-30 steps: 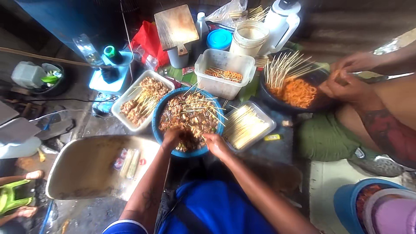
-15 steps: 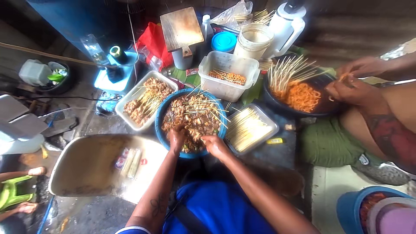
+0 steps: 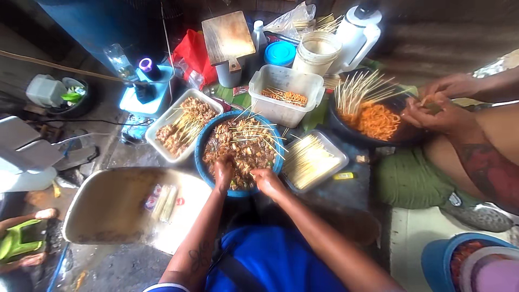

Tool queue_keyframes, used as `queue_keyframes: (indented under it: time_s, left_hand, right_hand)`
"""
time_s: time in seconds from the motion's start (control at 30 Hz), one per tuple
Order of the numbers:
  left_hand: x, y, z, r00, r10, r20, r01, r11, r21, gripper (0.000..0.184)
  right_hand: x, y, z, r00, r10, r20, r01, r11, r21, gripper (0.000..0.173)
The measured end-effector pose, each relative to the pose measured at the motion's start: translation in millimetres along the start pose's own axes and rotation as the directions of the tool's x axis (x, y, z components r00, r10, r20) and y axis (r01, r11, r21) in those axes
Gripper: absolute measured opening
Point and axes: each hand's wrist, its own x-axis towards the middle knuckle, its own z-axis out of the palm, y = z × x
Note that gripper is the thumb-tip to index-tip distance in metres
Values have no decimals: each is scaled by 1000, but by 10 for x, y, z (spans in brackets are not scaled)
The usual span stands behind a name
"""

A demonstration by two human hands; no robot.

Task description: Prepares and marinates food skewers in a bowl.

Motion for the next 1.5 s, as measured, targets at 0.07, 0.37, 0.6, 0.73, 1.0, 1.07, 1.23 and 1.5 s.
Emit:
queue_keyframes:
  time_s: [0.07,0.37,0.6,0.73,1.0,1.07,1.23,1.5]
  left_hand:
    - [-25,14,18,1000,23,-21,-21,996,88,27]
    - [-109,60,76,986,-157,-51,141,963,-228,25]
    - [-241,431,94,918,-396,15,310,693,-652,33]
    - [-187,357,208,923,-384,-28,329,822,-465,44]
    - [-60,391,29,896,-435,-89,331,787,-520,36]
    - [168,396,-220,903,-394,-168,181,705,-686,17]
    - [721,240,-1048,754,-594,-279,63,488,-871,32]
    - [416,66,-620,914,-321,-248,220,906,-363,41]
  right_hand:
    - [-19,-40,27,1000,18,-4,-18,1000,-7,36]
    - [-13,-4,194,991,131,33,-129,848,514,32]
    - [52,-97,307,998,-4,-69,23,961,275,22]
    - [40,-236,347,986,-86,-145,85,996,-17,27]
    - [125,-518,278,998,20,52,-19,1000,-17,31]
    - [146,-511,168,993,22,120,-40,987,153,34]
    - [121,-149,-167,993,35,-115,15,912,410,30]
    - [-376,-515,-611,988,-23,-153,124,712,691,20]
